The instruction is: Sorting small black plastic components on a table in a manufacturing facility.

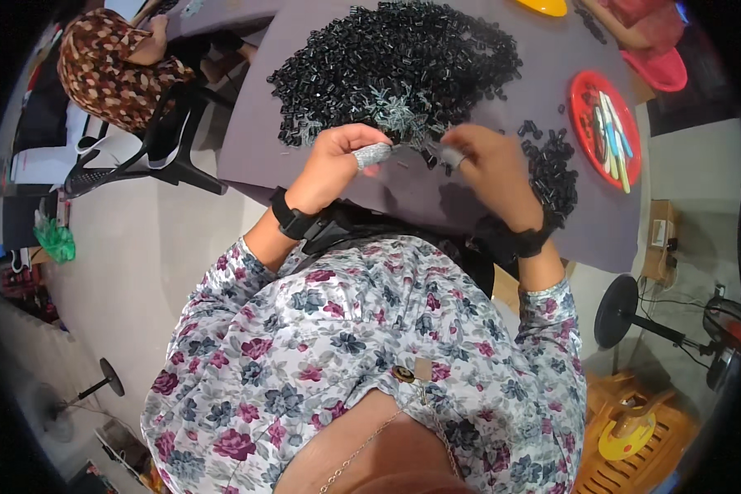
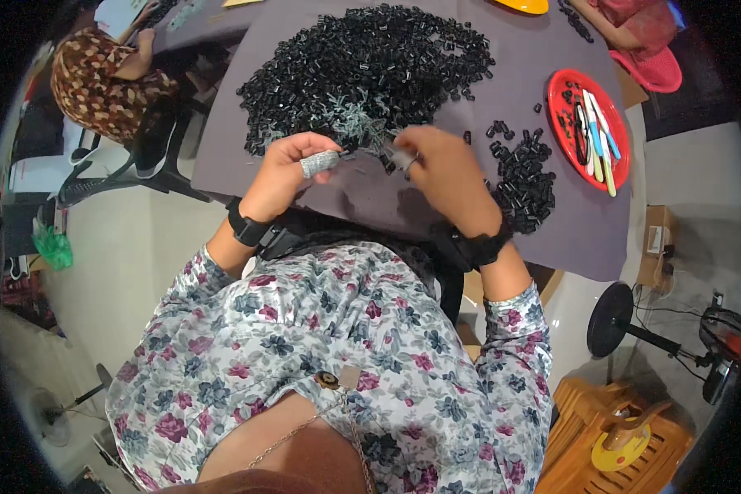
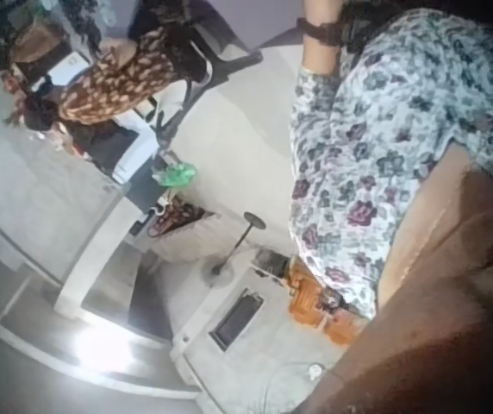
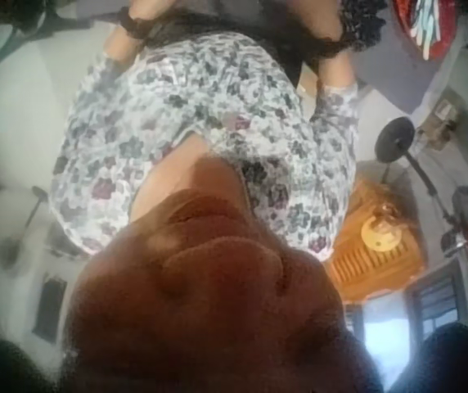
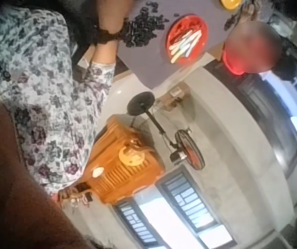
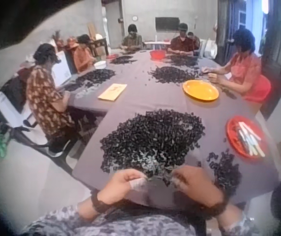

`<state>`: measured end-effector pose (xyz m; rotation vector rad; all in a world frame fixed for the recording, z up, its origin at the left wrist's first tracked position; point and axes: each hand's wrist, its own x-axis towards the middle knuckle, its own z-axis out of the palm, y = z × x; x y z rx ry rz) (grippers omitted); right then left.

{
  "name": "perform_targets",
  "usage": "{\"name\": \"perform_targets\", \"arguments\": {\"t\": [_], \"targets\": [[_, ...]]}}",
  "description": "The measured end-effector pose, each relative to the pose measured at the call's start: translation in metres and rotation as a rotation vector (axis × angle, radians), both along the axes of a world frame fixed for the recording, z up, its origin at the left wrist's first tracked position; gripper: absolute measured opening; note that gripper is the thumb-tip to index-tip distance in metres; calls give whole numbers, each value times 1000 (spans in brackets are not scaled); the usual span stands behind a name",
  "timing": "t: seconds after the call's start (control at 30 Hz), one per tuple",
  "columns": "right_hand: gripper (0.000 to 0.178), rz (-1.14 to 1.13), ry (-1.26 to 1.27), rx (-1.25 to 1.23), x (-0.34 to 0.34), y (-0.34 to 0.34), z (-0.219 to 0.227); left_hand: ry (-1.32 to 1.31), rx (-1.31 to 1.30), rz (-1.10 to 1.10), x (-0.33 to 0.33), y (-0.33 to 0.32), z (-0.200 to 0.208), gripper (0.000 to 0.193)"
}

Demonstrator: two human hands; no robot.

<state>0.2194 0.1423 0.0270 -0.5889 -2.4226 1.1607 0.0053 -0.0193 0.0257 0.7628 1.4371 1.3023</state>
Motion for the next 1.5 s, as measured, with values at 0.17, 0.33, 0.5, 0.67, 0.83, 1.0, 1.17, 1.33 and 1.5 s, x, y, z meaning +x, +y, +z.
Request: {"name": "perform_targets", "arguments": {"t": [0.17,0.33,0.5,0.67,0.83,1.0,1.17,1.33,1.5], "targets": [[12,40,-91,337,-18,-9,-24,-129,38,21,-9,-1,-8,14],[15,68,-177,330,-26,-6,-28,-107,30,-5,-11,1,-8,15],[12,54,-132,290,-17,-4,-19,-105,19,30,-11,-4,-8,15],[18,50,-91,294,-4,-6,-15,-105,23,4,-11,-6,-8,16],[21,-9,-43,59,2,-3,1,-96,23,-5,-8,-4,-4,16],[30,-28,88,-493,-1,-4,11,-67,34,-50,-4,1,3,18],[37,73,325,-554,-6,-14,10,-13,95,-120,4,8,15,21],[39,75,207,-500,-13,-21,17,-23,98,-133,10,6,14,26],[37,91,241,-419,-13,-17,16,2,89,-151,5,4,13,24]]}}
